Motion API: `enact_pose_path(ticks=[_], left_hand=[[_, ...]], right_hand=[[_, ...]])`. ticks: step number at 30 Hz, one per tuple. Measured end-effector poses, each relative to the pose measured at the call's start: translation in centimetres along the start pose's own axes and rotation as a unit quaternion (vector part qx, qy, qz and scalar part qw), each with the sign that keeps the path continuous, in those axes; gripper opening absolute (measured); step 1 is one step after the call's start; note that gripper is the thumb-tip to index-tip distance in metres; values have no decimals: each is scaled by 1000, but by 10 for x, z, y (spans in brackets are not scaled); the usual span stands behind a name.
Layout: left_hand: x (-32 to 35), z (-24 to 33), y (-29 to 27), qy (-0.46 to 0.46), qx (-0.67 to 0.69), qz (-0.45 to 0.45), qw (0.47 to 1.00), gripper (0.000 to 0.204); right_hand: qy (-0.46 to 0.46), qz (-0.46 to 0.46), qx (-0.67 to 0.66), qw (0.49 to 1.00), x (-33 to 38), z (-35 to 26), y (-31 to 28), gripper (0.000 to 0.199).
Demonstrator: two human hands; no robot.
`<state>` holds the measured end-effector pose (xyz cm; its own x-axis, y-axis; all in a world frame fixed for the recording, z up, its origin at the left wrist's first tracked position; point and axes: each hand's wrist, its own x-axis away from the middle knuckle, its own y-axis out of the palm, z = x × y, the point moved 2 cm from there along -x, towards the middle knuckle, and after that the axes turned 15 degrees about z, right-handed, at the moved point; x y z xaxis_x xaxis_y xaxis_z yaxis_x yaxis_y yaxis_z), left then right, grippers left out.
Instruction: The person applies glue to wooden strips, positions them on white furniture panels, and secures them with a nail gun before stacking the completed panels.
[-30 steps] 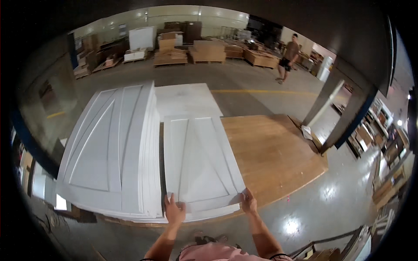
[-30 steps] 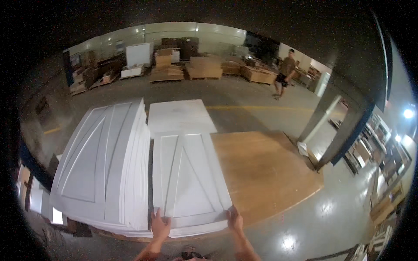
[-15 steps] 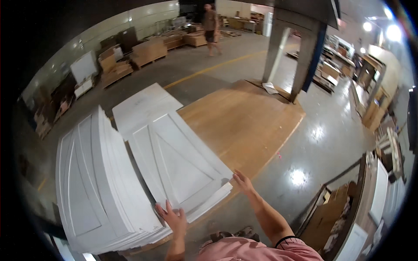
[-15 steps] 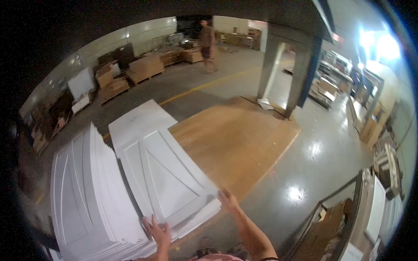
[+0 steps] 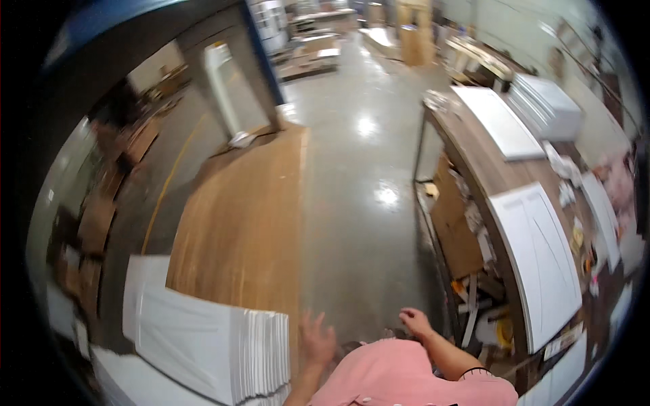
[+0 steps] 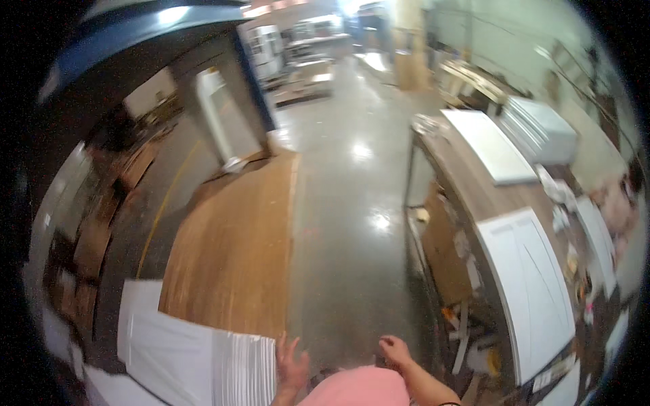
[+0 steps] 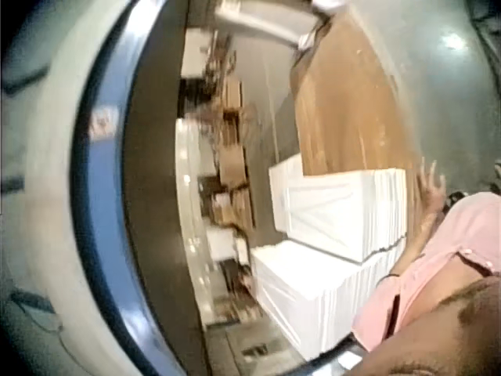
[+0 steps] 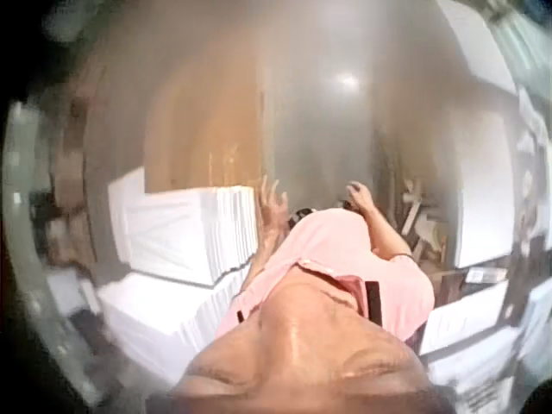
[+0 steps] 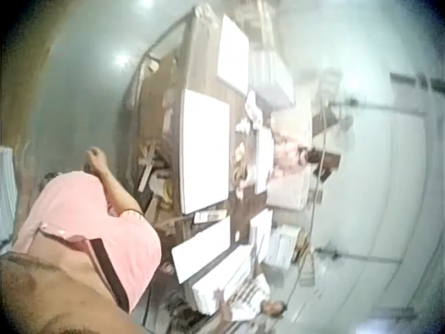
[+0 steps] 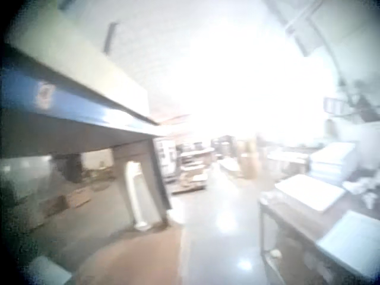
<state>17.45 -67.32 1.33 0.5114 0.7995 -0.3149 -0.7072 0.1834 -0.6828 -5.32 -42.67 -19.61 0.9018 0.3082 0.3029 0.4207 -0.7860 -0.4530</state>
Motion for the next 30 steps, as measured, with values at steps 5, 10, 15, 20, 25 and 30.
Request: enact_pose_path(ticks=[5,10,15,20,25,30], left_hand=[[-24,97,93,151,69,-110,980,47],[-45,214,178,375,111,-246,887,48],[-53,301,261,510,134,-317,788,44],[-55,388,356,592,150,-350,710,52],[-57,457,470,661,113,-363,647,74],[-52,495,536,718,174,-362,568,76]], right_hand=[[91,174,-152,969,1,-43,-115,34],[55,385,-232,892,13,-39,-213,27],[86,595,-205,772,72,-16,-300,22],[121,831,20,543,141,31,-371,27],[214,859,141,444,124,87,-384,34],[252,861,150,415,119,102,-398,31]])
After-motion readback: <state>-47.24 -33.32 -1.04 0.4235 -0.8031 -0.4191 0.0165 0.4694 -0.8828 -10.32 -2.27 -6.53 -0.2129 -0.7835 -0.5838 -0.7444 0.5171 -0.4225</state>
